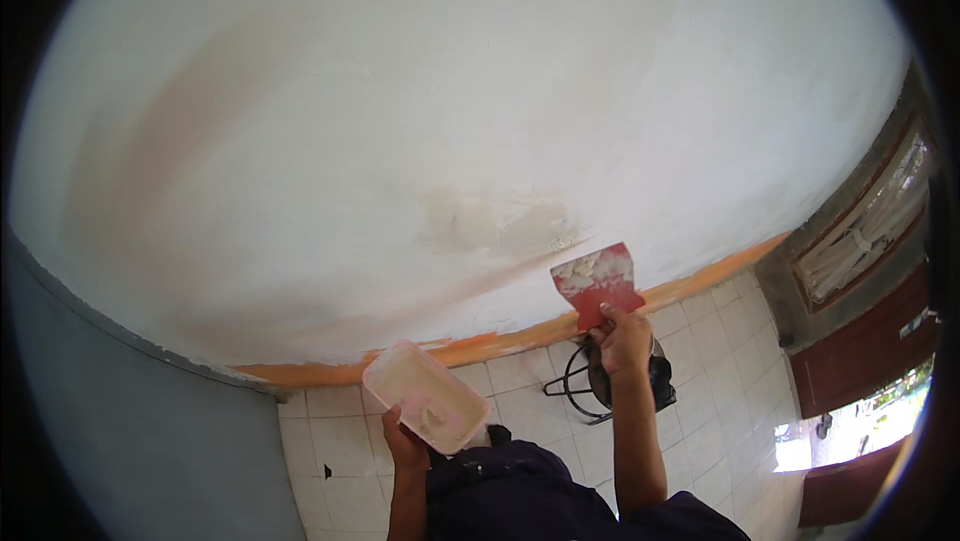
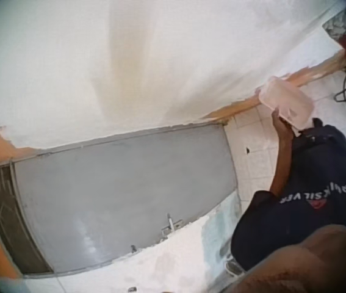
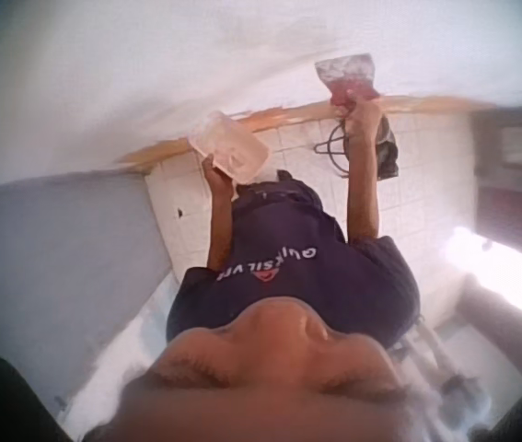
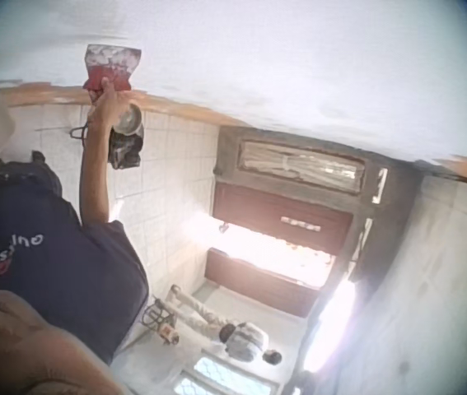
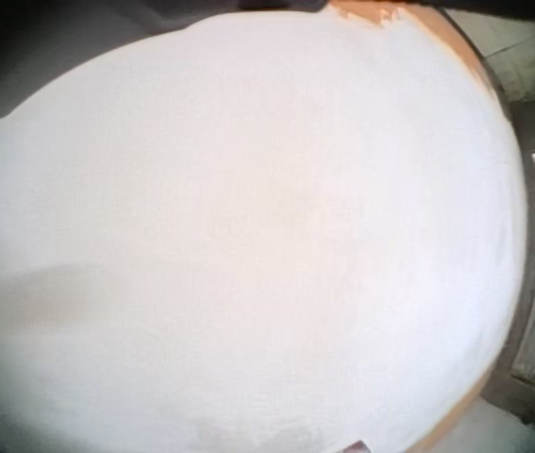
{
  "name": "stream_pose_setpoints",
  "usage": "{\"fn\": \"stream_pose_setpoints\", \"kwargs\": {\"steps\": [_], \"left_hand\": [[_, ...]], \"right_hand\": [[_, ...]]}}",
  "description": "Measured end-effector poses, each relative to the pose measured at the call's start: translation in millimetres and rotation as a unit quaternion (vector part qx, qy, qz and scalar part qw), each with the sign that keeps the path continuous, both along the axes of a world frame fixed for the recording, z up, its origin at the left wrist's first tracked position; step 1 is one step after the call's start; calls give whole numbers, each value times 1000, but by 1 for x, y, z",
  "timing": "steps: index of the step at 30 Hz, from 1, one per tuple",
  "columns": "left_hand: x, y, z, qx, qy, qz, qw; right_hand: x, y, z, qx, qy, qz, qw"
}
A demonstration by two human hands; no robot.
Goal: The person applies white plaster to a wall using a red putty knife. The person repeatedly scrapes plaster from a pink plastic container and spreads it onto the wall surface with the tool.
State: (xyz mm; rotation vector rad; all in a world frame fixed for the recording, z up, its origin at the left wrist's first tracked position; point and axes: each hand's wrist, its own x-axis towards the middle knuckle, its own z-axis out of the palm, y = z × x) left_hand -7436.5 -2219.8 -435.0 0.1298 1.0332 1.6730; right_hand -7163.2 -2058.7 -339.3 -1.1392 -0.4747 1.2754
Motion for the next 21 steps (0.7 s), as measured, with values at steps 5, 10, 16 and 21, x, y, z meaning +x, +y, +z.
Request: {"fn": "stream_pose_setpoints", "kwargs": {"steps": [5, 10, 16, 21], "left_hand": [[7, -9, 8, -20, -1, 24, 1000], [9, -18, 36, -29, -12, 22, 999], [19, -22, 54, -27, -18, 11, 999], [50, -7, 40, -12, -28, 25, 999]], "right_hand": [[-18, 20, -39, -24, 29, -24, 999], [-46, 34, 39, 77, 54, -24, 995], [-34, 21, 129, 109, 45, -17, 993], [-11, 24, 169, 138, 25, 14, 990]]}}
